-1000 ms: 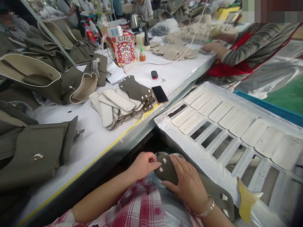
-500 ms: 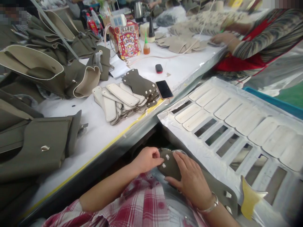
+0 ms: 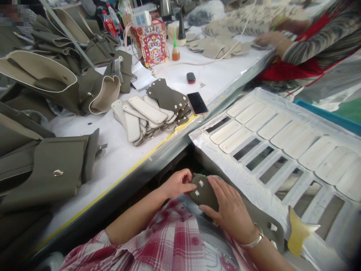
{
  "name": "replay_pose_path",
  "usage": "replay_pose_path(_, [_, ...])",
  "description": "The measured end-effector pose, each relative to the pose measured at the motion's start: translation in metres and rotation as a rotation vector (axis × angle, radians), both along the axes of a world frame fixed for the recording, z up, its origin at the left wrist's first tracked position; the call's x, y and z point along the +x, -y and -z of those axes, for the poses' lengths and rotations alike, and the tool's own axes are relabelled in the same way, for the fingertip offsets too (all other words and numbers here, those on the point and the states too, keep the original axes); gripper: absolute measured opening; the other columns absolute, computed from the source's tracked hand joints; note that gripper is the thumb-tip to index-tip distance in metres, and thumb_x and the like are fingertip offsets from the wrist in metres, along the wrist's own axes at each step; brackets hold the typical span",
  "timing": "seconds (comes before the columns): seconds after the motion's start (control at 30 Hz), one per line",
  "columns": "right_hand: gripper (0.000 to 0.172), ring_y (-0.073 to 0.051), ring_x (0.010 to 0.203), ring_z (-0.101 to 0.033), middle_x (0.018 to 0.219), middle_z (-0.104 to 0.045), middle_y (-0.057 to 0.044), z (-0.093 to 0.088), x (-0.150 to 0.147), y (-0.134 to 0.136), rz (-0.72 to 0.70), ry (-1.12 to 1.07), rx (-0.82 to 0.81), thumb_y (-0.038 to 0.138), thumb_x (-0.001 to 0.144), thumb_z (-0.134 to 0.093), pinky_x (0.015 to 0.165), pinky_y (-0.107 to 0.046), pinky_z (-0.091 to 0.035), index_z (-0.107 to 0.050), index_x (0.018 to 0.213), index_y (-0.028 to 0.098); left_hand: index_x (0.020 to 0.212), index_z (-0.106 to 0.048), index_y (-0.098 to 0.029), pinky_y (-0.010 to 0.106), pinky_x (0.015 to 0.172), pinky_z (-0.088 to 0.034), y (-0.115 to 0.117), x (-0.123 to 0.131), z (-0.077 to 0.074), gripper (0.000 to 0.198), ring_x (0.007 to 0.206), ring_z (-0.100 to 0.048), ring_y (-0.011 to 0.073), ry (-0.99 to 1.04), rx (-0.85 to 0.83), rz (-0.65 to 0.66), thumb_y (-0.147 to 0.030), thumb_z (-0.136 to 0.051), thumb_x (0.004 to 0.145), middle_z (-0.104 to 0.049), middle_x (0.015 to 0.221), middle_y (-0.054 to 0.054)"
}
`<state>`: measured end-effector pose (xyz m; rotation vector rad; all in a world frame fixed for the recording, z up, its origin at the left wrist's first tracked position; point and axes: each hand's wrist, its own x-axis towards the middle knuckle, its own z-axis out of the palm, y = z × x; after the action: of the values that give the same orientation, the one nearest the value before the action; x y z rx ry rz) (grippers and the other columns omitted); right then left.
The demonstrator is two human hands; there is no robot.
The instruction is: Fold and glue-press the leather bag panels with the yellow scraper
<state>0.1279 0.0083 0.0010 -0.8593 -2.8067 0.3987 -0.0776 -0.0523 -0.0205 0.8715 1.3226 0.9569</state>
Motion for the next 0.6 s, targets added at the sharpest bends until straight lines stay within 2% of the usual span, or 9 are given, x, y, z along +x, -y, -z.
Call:
replay_pose_path(0.17, [0.073, -0.028, 0.114, -0.047, 0.129, -0.049, -0.014, 0.0, -0.003, 0.0, 0.026, 0.005, -0.014, 0.052, 0.073, -0.062, 0.092, -0.042, -0.041, -0.041, 0.131, 0.013, 0.075, -0.04, -0.019, 0.019, 0.046, -0.037, -0.001, -0.001, -0.002, 0.031, 0.049, -0.043, 0.0067, 0.014, 0.005, 0.022, -0.034, -0.066, 0.07, -0.041, 0.06, -0.008])
replay_pose_path(0.33, [0.073, -0.028, 0.112, -0.049, 0.128, -0.051, -0.013, 0.0, -0.004, -0.002, 0.029, 0.013, -0.022, 0.053, 0.069, -0.066, 0.091, -0.041, -0.042, -0.045, 0.128, 0.015, 0.075, -0.041, -0.019, 0.019, 0.048, -0.032, -0.002, -0.003, -0.006, 0.026, 0.052, -0.04, 0.0071, -0.056, -0.007, 0.055, -0.031, -0.063, 0.071, -0.041, 0.062, -0.007])
replay_pose_path(0.43, [0.074, -0.028, 0.111, -0.049, 0.128, -0.051, -0.012, 0.0, -0.004, -0.003, 0.025, 0.021, -0.021, 0.053, 0.068, -0.067, 0.09, -0.041, -0.042, -0.045, 0.129, 0.016, 0.074, -0.042, -0.019, 0.02, 0.048, -0.031, -0.004, -0.001, -0.01, 0.023, 0.054, -0.039, 0.0079, -0.227, -0.014, 0.07, -0.033, -0.06, 0.073, -0.042, 0.062, -0.007])
replay_pose_path(0.53, [0.072, -0.028, 0.112, -0.049, 0.129, -0.05, -0.011, 0.001, -0.005, -0.004, 0.023, 0.035, -0.034, 0.051, 0.069, -0.067, 0.09, -0.041, -0.041, -0.045, 0.129, 0.017, 0.069, -0.041, -0.019, 0.021, 0.047, -0.028, -0.007, 0.002, -0.014, 0.032, 0.052, -0.037, 0.0082, -0.45, -0.026, 0.061, -0.042, -0.063, 0.071, -0.042, 0.058, -0.007])
replay_pose_path(0.6, [0.071, -0.028, 0.112, -0.049, 0.129, -0.05, -0.011, 0.001, -0.005, -0.005, 0.025, 0.039, -0.051, 0.051, 0.07, -0.066, 0.089, -0.041, -0.041, -0.044, 0.129, 0.017, 0.067, -0.04, -0.019, 0.022, 0.047, -0.026, -0.011, 0.003, -0.016, 0.036, 0.051, -0.036, 0.0082, -0.509, -0.027, 0.07, -0.046, -0.064, 0.07, -0.042, 0.056, -0.007])
